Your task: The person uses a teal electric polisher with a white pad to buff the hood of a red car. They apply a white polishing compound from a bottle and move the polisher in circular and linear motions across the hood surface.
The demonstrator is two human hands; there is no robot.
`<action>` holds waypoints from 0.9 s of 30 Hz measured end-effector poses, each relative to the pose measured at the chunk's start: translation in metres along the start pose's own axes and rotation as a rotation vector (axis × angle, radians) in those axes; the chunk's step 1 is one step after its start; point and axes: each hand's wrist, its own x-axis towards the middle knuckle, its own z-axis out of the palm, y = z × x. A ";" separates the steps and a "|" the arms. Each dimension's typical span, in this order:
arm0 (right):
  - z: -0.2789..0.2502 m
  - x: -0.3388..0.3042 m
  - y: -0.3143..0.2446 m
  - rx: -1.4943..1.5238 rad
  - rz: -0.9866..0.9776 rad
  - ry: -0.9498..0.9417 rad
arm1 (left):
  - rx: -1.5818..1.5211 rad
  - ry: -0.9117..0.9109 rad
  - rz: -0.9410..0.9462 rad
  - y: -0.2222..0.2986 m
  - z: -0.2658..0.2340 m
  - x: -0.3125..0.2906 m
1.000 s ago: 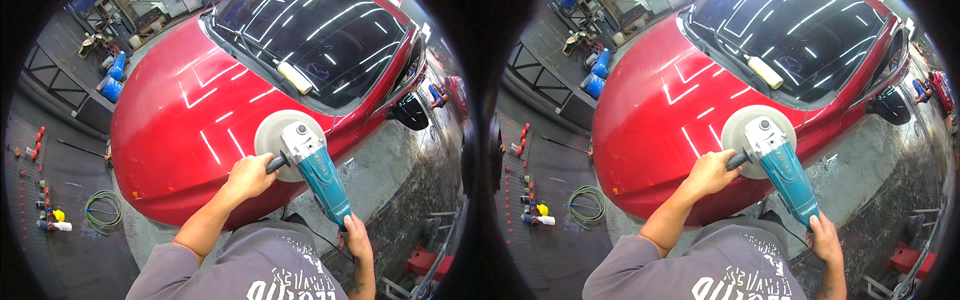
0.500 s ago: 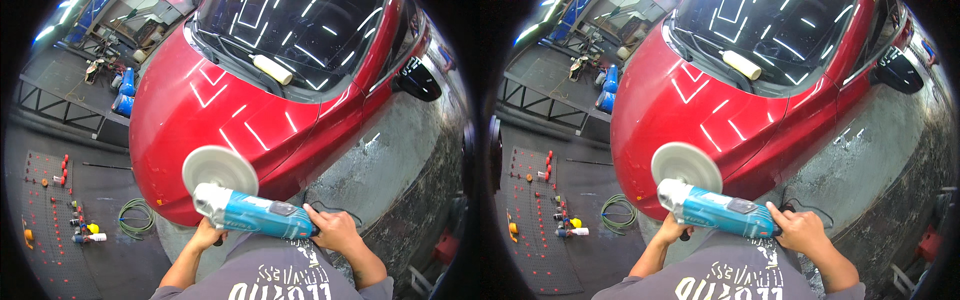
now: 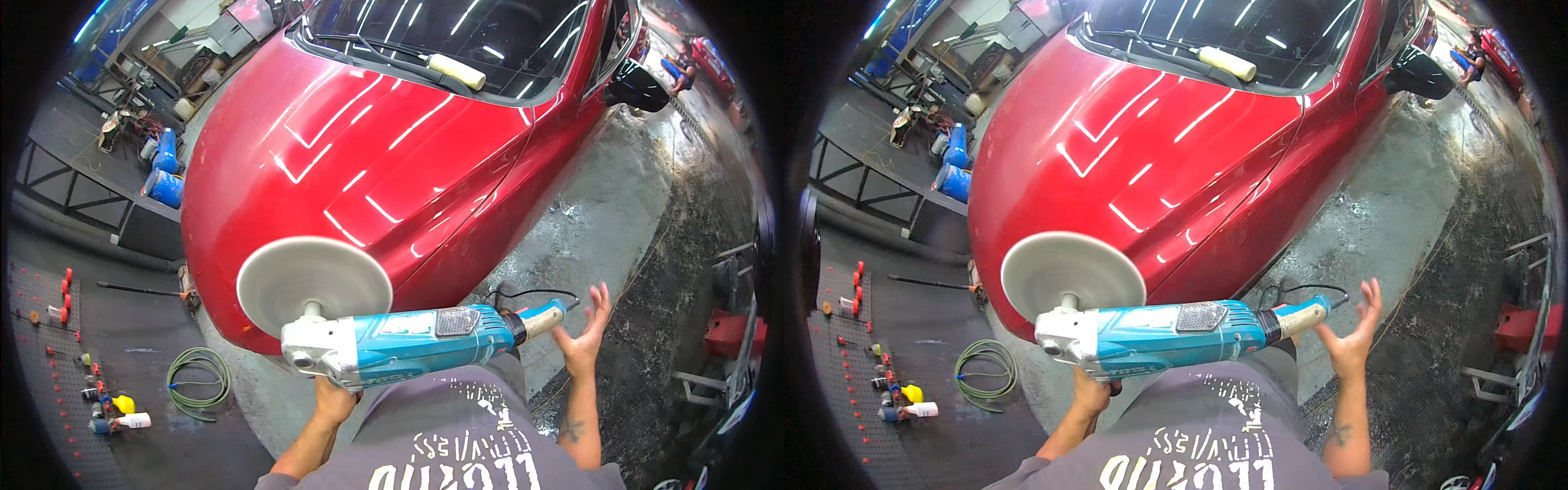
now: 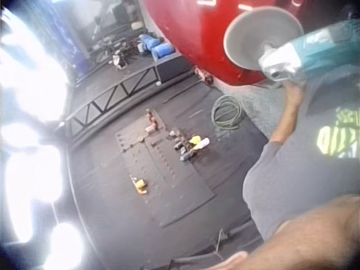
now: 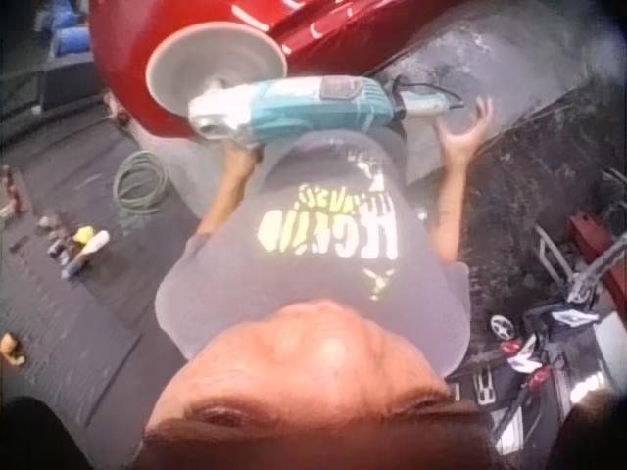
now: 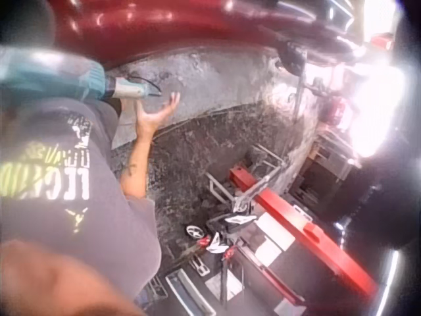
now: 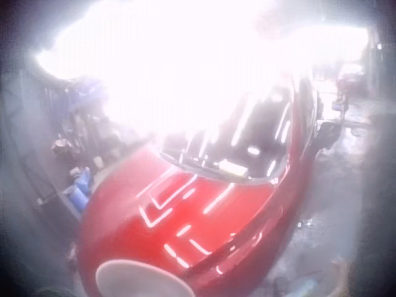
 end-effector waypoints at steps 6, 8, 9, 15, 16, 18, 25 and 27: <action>0.014 -0.052 0.008 1.447 0.901 -0.146 | -0.330 -0.049 0.064 -0.001 -0.048 -0.003; 0.012 -0.029 0.007 1.510 0.709 -0.163 | -0.326 -0.009 0.085 -0.013 -0.068 -0.004; 0.001 -0.012 0.014 1.635 0.672 -0.108 | -0.325 0.009 0.104 -0.015 -0.077 -0.005; -0.118 0.045 0.076 1.627 0.609 0.296 | -0.223 0.163 0.248 -0.022 -0.112 -0.007; -0.133 0.043 0.077 1.597 0.569 0.342 | -0.251 0.191 0.257 -0.020 -0.117 -0.008; -0.176 0.028 0.086 1.588 0.463 0.410 | -0.307 0.186 0.308 -0.021 -0.128 -0.004; -0.341 -0.034 0.034 0.920 -0.427 0.530 | -0.418 0.215 0.281 -0.019 -0.150 -0.010; -0.335 -0.026 -0.038 0.631 -0.638 1.025 | -0.445 0.207 0.255 -0.029 -0.157 -0.014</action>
